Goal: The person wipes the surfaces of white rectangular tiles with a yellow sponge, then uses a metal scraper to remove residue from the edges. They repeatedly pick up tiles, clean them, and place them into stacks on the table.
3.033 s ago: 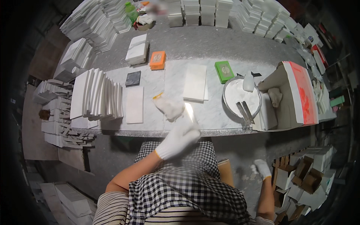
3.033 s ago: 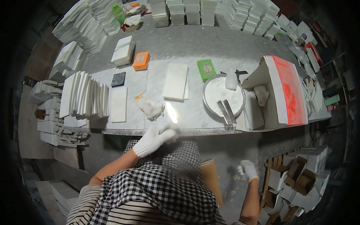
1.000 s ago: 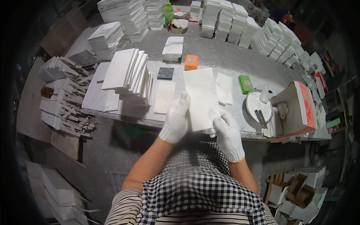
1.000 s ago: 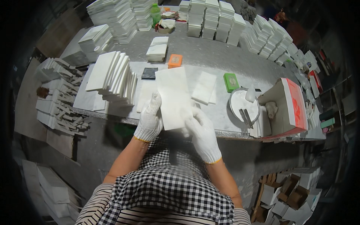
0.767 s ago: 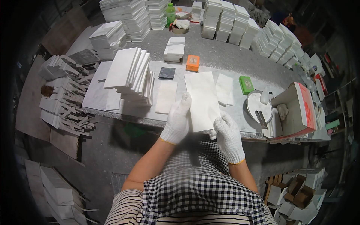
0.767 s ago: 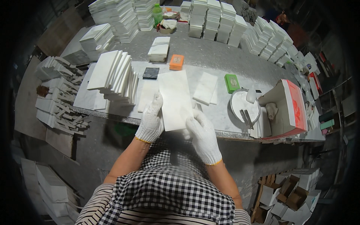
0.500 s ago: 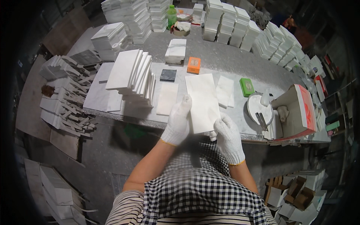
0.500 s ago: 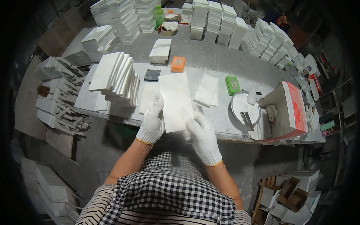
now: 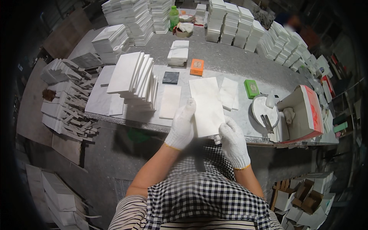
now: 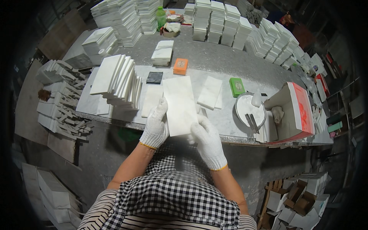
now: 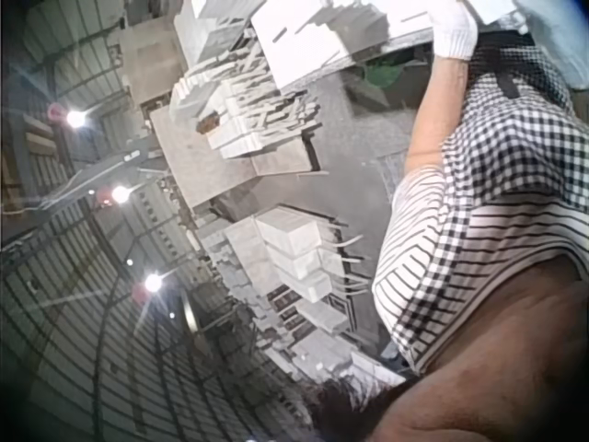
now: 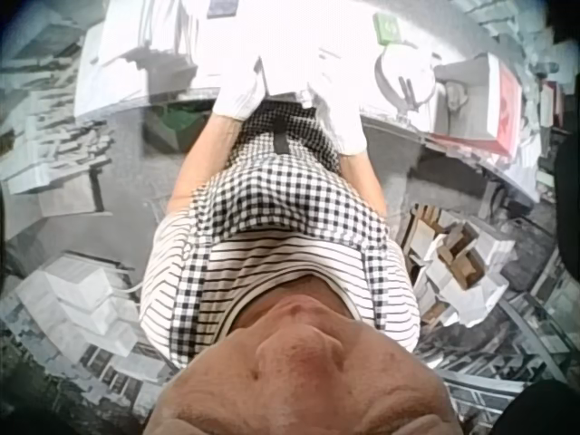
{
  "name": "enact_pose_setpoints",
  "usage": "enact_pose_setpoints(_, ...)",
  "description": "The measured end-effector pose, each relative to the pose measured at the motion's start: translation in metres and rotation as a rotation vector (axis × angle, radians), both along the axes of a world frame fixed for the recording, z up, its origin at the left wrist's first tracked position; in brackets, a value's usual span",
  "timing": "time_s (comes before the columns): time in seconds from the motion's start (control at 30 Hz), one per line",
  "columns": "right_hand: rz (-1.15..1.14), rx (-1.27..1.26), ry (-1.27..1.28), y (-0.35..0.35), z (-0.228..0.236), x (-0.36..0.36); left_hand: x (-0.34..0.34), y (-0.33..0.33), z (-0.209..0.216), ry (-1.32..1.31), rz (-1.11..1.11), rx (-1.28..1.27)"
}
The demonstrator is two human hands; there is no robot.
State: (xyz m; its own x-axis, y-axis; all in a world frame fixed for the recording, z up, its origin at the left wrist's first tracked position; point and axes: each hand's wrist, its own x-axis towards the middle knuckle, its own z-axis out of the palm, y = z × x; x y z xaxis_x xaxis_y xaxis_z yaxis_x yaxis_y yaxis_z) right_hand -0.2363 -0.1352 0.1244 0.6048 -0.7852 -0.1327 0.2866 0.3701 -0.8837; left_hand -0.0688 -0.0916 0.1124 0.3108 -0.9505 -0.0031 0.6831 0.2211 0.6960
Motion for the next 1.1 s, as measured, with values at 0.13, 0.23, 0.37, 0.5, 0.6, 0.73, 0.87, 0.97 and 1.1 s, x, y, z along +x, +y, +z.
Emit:
enact_pose_setpoints(0.13,-0.004,0.022,-0.024,-0.001,-0.004,-0.001,0.001,-0.001,-0.008,-0.040,0.018,-0.010)
enact_pose_setpoints(0.23,-0.001,0.023,-0.015,-0.002,-0.007,-0.003,0.003,0.001,-0.008,-0.081,0.003,-0.017)
enact_pose_setpoints(0.37,-0.002,0.011,-0.017,-0.002,-0.010,-0.004,0.003,0.001,-0.007,-0.106,-0.002,-0.018)
enact_pose_setpoints(0.5,0.004,0.009,-0.055,-0.001,-0.012,-0.004,0.002,0.001,-0.009,-0.046,0.012,0.001)
enact_pose_setpoints(0.6,0.015,0.027,-0.068,0.002,-0.006,-0.003,0.002,0.002,-0.008,-0.013,0.014,-0.006)
enact_pose_setpoints(0.73,0.036,0.010,-0.019,0.003,0.000,-0.010,-0.001,0.000,-0.002,0.024,-0.020,-0.005)
enact_pose_setpoints(0.87,-0.096,-0.009,-0.027,0.002,0.010,-0.037,-0.006,-0.007,-0.037,-0.289,-0.026,0.048)
enact_pose_setpoints(0.97,-0.142,-0.084,-0.070,-0.002,0.041,-0.072,-0.025,-0.010,0.009,-0.311,-0.106,0.178)
enact_pose_setpoints(1.1,-0.503,-0.758,0.271,-0.024,0.063,-0.156,-0.039,-0.029,-0.011,-0.358,-0.226,-0.003)
